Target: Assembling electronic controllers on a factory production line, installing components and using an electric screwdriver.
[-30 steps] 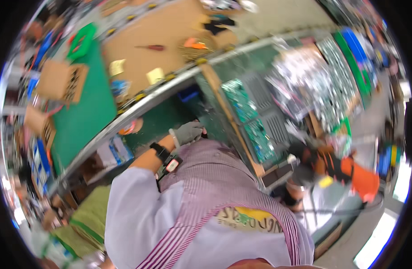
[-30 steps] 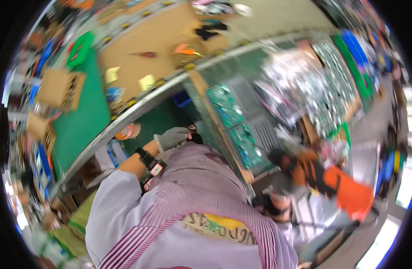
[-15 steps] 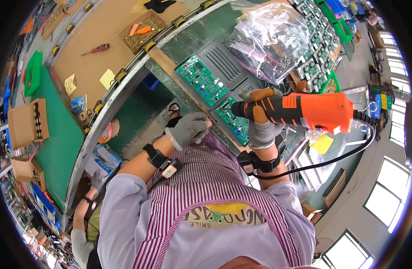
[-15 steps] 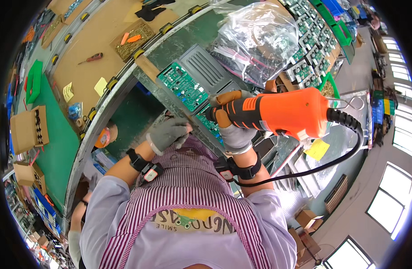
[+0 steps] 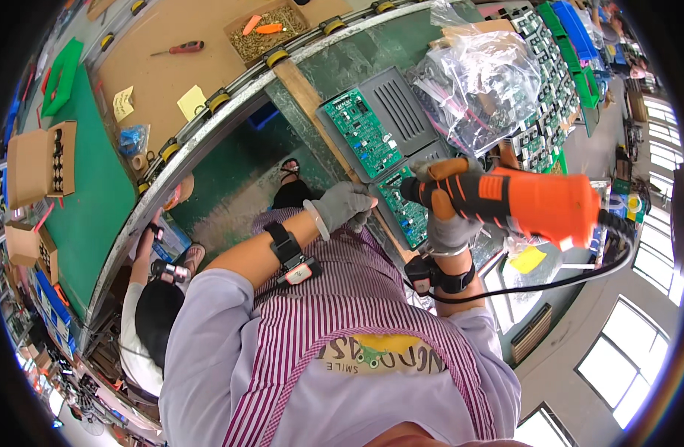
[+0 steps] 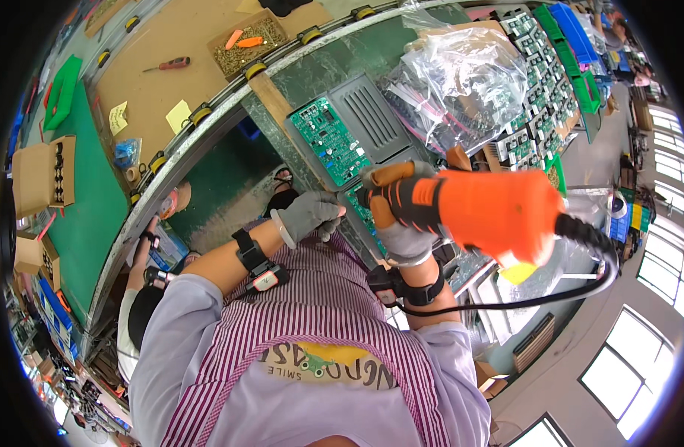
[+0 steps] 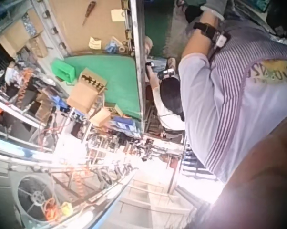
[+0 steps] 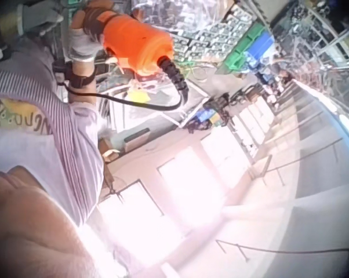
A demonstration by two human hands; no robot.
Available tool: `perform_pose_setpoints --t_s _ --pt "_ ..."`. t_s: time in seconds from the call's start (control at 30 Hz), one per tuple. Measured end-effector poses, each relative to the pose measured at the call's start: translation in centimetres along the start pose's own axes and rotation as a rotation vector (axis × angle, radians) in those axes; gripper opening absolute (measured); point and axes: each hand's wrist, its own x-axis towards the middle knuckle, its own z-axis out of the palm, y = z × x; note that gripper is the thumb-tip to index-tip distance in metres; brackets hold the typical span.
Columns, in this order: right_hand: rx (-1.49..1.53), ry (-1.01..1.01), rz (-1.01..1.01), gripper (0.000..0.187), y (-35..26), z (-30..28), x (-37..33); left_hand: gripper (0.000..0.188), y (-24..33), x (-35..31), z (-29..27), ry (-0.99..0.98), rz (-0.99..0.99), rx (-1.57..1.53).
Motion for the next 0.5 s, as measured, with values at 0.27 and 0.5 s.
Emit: perform_pose_setpoints --t_s 0.27,0.5 --pt "-0.085 0.033 -0.076 0.013 0.0 0.8 0.2 0.018 0.9 0.0 1.0 0.088 -0.040 0.065" --pt "0.022 0.009 -0.143 0.024 -0.1 0.0 0.0 0.014 0.8 -1.5 1.0 0.100 0.027 0.053"
